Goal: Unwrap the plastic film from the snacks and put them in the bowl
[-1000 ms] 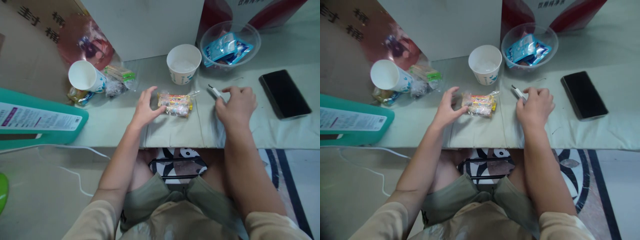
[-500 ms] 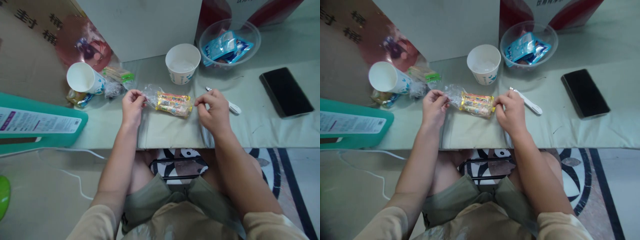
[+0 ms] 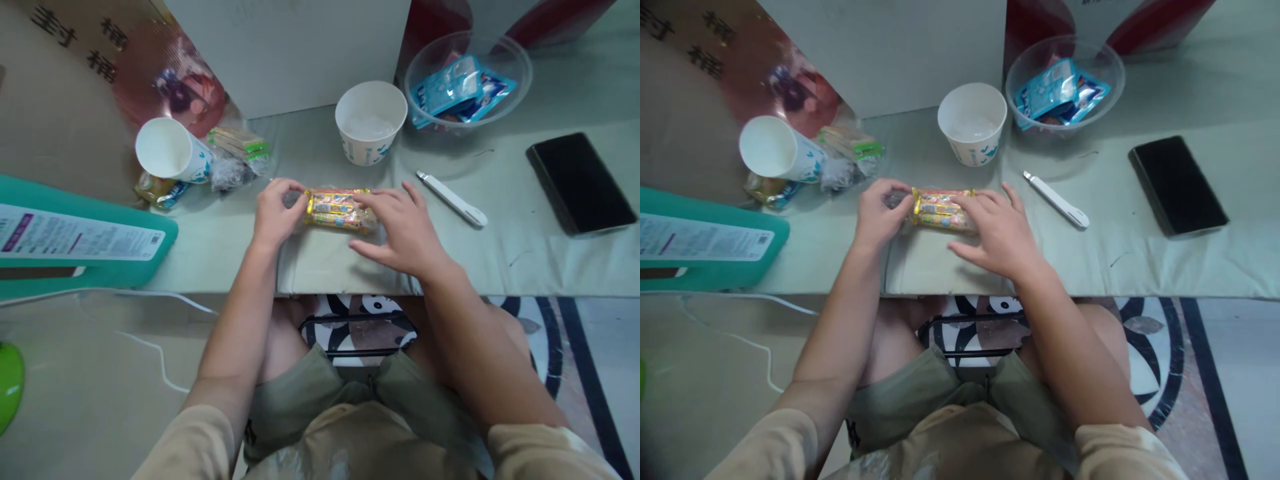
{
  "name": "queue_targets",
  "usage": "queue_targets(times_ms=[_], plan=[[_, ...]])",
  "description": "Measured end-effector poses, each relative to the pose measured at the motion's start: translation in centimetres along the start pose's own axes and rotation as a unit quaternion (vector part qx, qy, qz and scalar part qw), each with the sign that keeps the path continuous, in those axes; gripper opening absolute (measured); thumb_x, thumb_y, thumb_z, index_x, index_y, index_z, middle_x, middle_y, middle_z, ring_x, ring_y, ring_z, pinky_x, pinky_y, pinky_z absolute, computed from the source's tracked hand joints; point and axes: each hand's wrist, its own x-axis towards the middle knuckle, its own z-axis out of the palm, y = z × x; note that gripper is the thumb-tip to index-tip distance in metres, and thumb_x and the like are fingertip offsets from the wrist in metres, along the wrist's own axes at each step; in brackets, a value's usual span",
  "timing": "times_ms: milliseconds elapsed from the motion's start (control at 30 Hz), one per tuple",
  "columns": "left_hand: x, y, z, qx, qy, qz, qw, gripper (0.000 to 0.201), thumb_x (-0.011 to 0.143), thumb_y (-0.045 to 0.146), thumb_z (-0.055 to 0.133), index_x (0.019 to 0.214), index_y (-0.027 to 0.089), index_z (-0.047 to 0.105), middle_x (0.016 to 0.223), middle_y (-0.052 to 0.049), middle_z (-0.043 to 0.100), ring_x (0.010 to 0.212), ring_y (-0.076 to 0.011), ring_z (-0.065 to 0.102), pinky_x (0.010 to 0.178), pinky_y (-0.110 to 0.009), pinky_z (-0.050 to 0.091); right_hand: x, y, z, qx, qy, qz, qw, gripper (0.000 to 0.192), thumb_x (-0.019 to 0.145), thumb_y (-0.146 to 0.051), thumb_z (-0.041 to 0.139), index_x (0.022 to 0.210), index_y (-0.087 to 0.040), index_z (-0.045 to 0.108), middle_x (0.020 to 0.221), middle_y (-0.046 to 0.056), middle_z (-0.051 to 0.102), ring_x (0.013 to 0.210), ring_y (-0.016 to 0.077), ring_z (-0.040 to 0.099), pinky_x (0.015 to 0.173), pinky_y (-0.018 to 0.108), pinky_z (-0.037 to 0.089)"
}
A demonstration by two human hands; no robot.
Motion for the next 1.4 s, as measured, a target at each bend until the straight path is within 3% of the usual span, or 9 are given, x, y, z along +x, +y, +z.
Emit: queue_targets(times_ms=[167,267,433,600,733,833,1033,1233,1400], plan=[[-0.2,0.5,-1.2,-0.022,0.069,0.019,0.997,0.004,0.089,0.026,0.065,0.087,0.024,0.067,0.09,-0.001,0.072,0.092,-0.0197,0.068,0.094,-0.034,0.053,0.2,0.8,-0.1,0.011,0.002,0.038,0.999,0.013,0.087,-0.028,0.053,0.086,-0.025,0.065,0.092,0.005,0.076,0.096,0.0268,0.069,0.119,0.057,0.031],[-0.2,0.3,-1.4,-0.028,0.029,0.049,0.998,0.031,0.081,0.033,0.075,0.11,0.025,0.066,0.113,-0.004,0.074,0.111,-0.0232,0.068,0.104,-0.037,0.051,0.3,0.5,-1.3,0.061,0.022,0.01,0.998,0.009,0.082,-0.025,0.053,0.083,-0.026,0.062,0.097,0.005,0.077,0.098,0.0259,0.069,0.109,0.049,0.042],[-0.3,0.4,-1.1,-0.015,-0.035,0.032,0.999,0.047,0.074,0.023,0.075,0.12,0.026,0.064,0.099,-0.003,0.076,0.109,-0.0243,0.07,0.105,-0.041,0.052,0.0,-0.5,-2.1,0.09,-0.12,-0.027,0.988,0.012,0.076,-0.019,0.049,0.074,-0.023,0.06,0.09,0.007,0.077,0.085,0.0236,0.069,0.081,0.036,0.046],[-0.5,0.9,-1.8,-0.057,0.039,0.042,0.997,0.025,0.075,0.017,0.065,0.099,0.023,0.067,0.083,0.0,0.067,0.076,-0.0154,0.064,0.076,-0.03,0.054,-0.4,-0.8,-2.0,0.085,-0.273,0.051,0.957,0.034,0.094,-0.046,0.05,0.093,-0.022,0.073,0.085,0.005,0.076,0.076,0.0205,0.066,0.072,0.031,0.041],[-0.9,1.8,-2.1,-0.038,-0.062,0.032,0.997,0.05,0.072,0.026,0.075,0.121,0.026,0.066,0.105,-0.003,0.067,0.068,-0.0107,0.056,0.058,-0.024,0.043,-0.3,-1.3,-2.3,0.08,-0.274,0.082,0.955,0.059,0.105,-0.056,0.027,0.11,-0.022,0.075,0.094,0.008,0.078,0.086,0.0232,0.069,0.076,0.032,0.043],[-1.1,2.5,-2.0,-0.002,-0.12,0.018,0.993,0.061,0.07,0.024,0.076,0.13,0.025,0.064,0.115,-0.005,0.069,0.062,-0.0084,0.049,0.059,-0.024,0.041,-0.1,-1.5,-2.3,0.049,-0.25,0.107,0.961,0.045,0.102,-0.045,0.042,0.132,-0.021,0.065,0.102,0.007,0.08,0.088,0.0249,0.07,0.076,0.033,0.044],[-0.9,3.2,-2.7,-0.048,-0.083,-0.056,0.994,0.027,0.072,0.014,0.061,0.096,0.019,0.074,0.078,0.0,0.065,0.053,-0.0083,0.041,0.056,-0.026,0.035,-0.3,-1.6,-2.1,0.05,-0.235,0.081,0.967,0.072,0.082,-0.012,0.058,0.152,-0.023,0.044,0.118,0.003,0.078,0.075,0.0187,0.068,0.07,0.03,0.044],[-1.9,5.2,-3.2,-0.028,-0.037,-0.103,0.994,0.006,0.076,0.025,0.068,0.08,0.021,0.065,0.063,0.005,0.047,0.056,-0.0107,0.038,0.059,-0.026,0.032,-0.7,-2.8,-1.8,0.059,-0.306,0.042,0.949,0.049,0.089,-0.023,0.058,0.139,-0.02,0.057,0.11,0.005,0.079,0.085,0.0221,0.07,0.076,0.033,0.048],[-3.1,7.1,-2.2,0.018,-0.088,-0.24,0.967,0.056,0.088,0.055,0.063,0.047,0.022,0.045,0.046,0.002,0.042,0.05,-0.0132,0.037,0.056,-0.031,0.024,-0.7,-4.7,-0.1,0.018,-0.294,0.007,0.956,0.024,0.086,-0.011,0.054,0.1,-0.02,0.071,0.145,0.01,0.063,0.111,0.026,0.069,0.084,0.035,0.05]])
